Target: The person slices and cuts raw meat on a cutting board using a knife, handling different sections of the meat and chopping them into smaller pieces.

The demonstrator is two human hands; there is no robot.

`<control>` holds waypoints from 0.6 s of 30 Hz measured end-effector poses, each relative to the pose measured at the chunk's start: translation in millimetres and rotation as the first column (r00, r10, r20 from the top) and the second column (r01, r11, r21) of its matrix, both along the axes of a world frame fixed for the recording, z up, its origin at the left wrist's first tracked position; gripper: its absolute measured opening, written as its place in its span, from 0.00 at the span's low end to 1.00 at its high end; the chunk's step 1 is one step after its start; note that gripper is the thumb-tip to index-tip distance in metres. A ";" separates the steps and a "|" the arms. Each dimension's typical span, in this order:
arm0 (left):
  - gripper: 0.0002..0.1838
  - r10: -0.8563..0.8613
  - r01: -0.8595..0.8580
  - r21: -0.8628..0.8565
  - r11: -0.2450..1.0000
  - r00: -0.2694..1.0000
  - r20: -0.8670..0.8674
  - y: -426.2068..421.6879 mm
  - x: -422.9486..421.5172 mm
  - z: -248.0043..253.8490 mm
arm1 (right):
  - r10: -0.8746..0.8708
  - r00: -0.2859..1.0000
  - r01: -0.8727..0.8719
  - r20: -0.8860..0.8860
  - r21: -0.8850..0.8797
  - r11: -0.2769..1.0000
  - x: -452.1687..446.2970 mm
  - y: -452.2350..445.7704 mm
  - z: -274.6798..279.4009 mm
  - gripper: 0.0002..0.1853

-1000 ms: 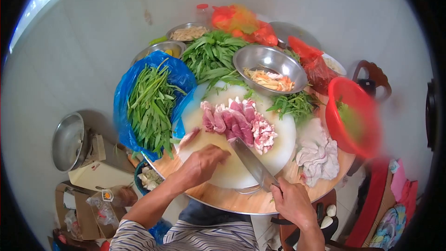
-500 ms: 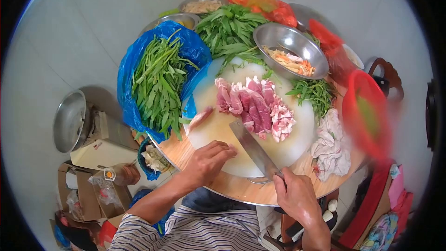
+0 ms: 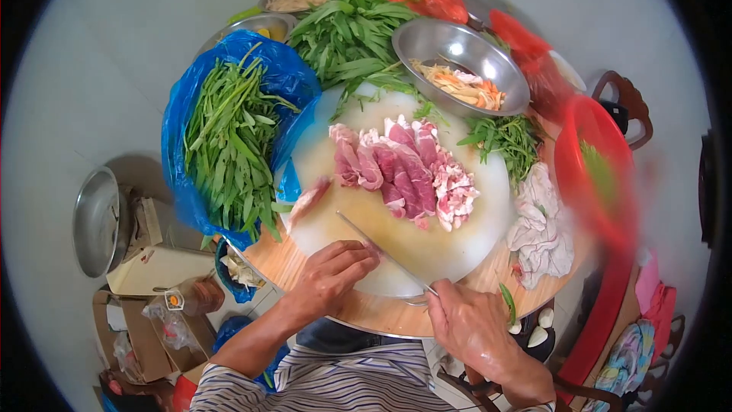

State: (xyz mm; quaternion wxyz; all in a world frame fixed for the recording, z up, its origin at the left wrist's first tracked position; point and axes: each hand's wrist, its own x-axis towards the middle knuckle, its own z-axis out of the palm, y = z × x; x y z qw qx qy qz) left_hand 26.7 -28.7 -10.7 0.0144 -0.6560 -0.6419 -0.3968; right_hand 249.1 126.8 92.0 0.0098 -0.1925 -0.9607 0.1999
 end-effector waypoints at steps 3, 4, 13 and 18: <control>0.25 -0.020 0.020 -0.006 1.000 1.000 -0.003 1.0 -3.0 0.9 | 0.015 1.000 -0.015 0.003 0.028 1.000 1.9 -4.3 9.6 0.09; 0.26 -0.024 0.024 -0.004 1.000 1.000 -0.002 0.8 -3.4 0.1 | 0.009 1.000 -0.009 0.007 0.026 1.000 2.9 -5.2 9.6 0.09; 0.24 -0.044 0.046 -0.057 0.997 0.999 0.022 -0.2 -6.9 0.5 | -0.032 0.983 0.020 0.183 0.064 0.998 21.5 -18.4 24.4 0.06; 0.23 -0.045 0.046 -0.030 0.998 0.999 0.025 3.3 -8.6 1.1 | -0.039 0.975 0.050 0.221 -0.044 0.998 9.9 -16.6 27.5 0.08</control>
